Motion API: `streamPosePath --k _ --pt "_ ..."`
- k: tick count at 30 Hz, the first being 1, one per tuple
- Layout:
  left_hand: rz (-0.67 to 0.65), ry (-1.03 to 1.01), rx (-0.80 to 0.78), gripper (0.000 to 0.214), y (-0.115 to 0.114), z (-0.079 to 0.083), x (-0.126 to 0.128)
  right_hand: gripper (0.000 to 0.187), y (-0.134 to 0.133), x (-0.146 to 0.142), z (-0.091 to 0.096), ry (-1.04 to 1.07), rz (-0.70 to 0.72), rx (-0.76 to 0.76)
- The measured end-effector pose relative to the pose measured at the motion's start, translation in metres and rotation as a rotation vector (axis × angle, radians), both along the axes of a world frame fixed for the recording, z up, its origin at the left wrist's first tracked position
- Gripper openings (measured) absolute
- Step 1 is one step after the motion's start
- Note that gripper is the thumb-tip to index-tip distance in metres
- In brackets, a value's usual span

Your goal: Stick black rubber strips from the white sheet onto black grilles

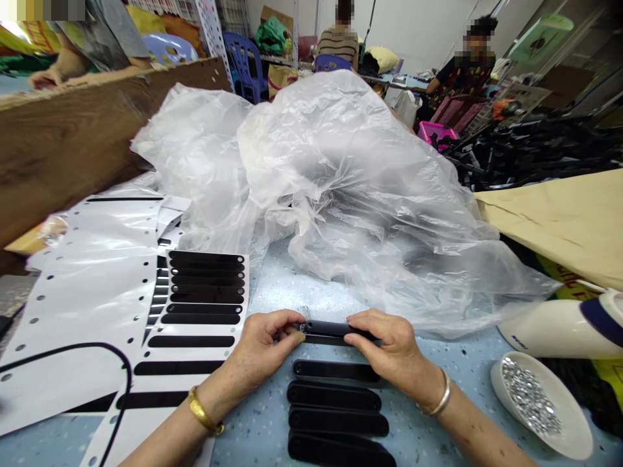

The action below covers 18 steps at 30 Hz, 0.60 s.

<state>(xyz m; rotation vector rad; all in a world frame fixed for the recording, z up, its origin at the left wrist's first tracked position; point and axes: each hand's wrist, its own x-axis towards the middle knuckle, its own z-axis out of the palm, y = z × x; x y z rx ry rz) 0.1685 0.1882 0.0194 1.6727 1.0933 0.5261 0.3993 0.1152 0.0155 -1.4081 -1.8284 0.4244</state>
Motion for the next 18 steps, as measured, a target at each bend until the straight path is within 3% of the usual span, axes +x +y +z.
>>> streamPosePath --k 18 --pt "-0.031 -0.017 -0.002 0.016 0.0005 -0.0008 -0.0021 0.008 0.0029 -0.004 -0.0003 -0.042 0.034 -0.05"
